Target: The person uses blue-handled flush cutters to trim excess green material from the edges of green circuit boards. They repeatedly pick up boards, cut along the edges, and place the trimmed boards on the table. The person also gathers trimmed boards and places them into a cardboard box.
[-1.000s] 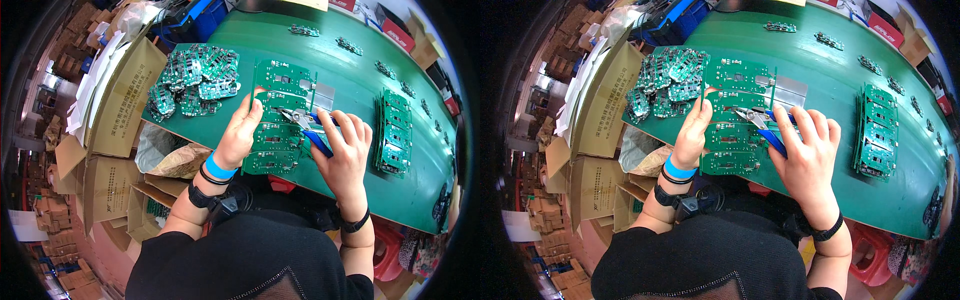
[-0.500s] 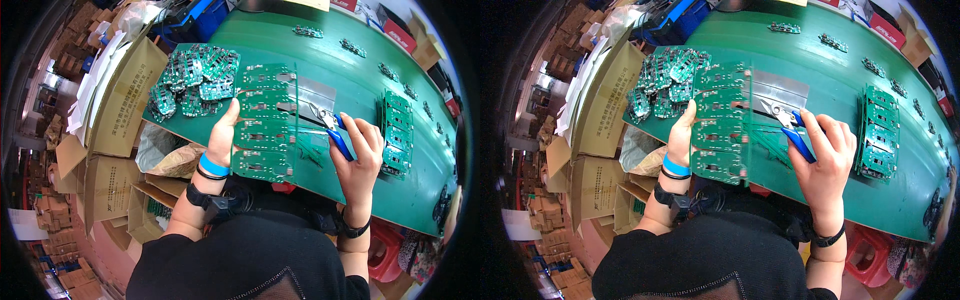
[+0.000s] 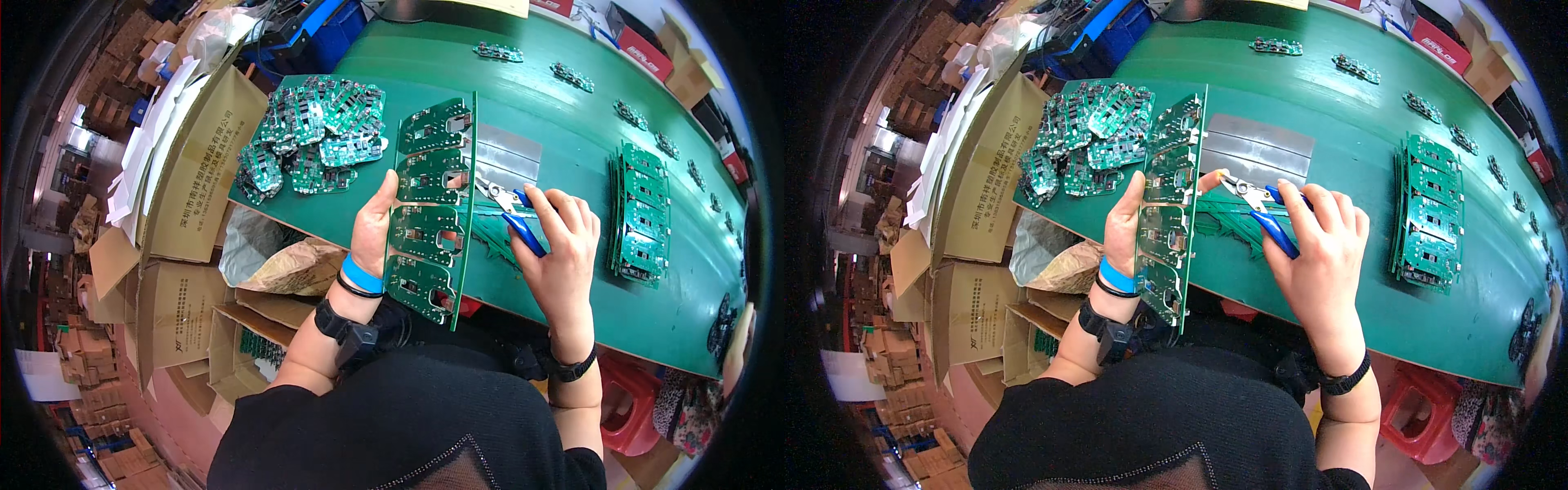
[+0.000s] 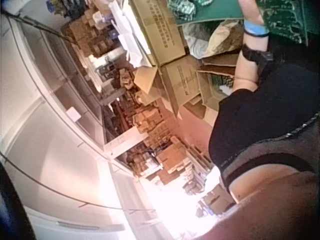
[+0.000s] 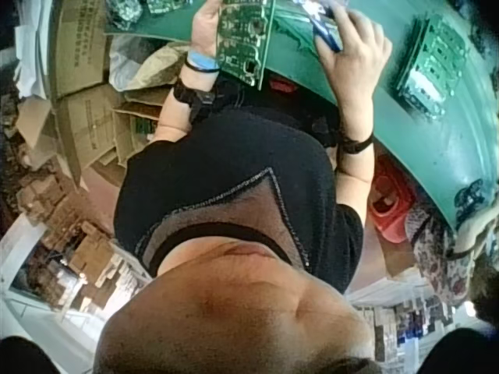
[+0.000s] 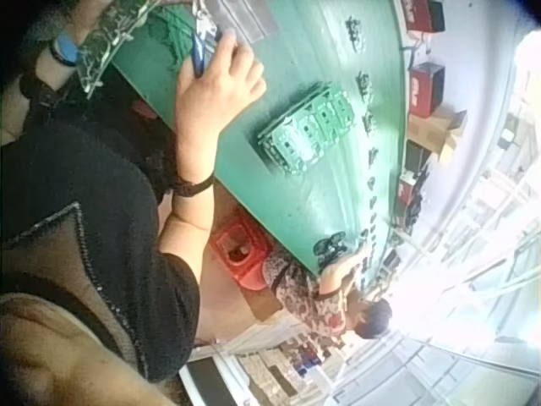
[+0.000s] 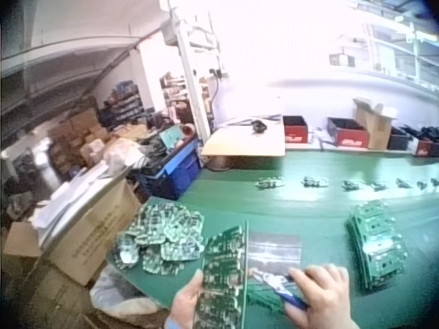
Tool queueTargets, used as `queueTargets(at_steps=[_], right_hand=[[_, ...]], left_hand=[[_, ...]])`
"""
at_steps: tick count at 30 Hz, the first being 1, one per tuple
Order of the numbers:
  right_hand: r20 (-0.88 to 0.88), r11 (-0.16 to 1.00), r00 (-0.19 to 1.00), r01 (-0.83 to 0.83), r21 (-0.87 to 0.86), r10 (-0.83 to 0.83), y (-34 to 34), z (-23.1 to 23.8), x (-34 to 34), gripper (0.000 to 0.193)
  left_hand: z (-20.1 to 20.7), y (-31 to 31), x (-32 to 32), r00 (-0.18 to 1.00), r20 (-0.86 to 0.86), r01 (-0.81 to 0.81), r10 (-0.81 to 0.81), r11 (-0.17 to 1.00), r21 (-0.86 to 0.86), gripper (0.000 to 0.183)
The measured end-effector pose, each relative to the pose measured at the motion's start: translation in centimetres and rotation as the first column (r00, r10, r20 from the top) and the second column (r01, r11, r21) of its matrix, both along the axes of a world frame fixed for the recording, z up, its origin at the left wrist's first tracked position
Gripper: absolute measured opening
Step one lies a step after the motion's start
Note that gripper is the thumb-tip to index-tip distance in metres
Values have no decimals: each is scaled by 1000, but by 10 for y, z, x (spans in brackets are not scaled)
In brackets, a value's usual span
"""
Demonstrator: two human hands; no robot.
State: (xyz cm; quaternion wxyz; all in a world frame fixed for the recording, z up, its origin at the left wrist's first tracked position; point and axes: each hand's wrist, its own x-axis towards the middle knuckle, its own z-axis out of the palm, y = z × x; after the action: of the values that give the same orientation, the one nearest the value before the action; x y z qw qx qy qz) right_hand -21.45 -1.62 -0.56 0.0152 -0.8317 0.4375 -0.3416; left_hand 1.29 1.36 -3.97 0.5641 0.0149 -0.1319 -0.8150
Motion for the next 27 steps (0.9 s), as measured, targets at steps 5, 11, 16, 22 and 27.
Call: queueTargets(at_steps=[5,11,16,22,27], right_hand=[[99,998,993,64,11,-65,2,4,-11,48],[-14,994,994,-107,30,108,14,16,-9,55],[-98,990,985,-138,19,139,19,16,4,56],[-132,991,983,-130,13,130,19,19,8,57],[-161,991,978,-131,6,130,20,19,8,58]], left_hand=[[22,-1,1,946,308,-126,99,990,70,65],[28,-8,-3,686,647,-397,332,916,-48,43],[38,-8,-8,536,737,-437,411,882,-174,42],[41,-7,-9,471,769,-425,432,875,-231,41],[41,-6,-11,538,710,-447,454,868,-217,39]])
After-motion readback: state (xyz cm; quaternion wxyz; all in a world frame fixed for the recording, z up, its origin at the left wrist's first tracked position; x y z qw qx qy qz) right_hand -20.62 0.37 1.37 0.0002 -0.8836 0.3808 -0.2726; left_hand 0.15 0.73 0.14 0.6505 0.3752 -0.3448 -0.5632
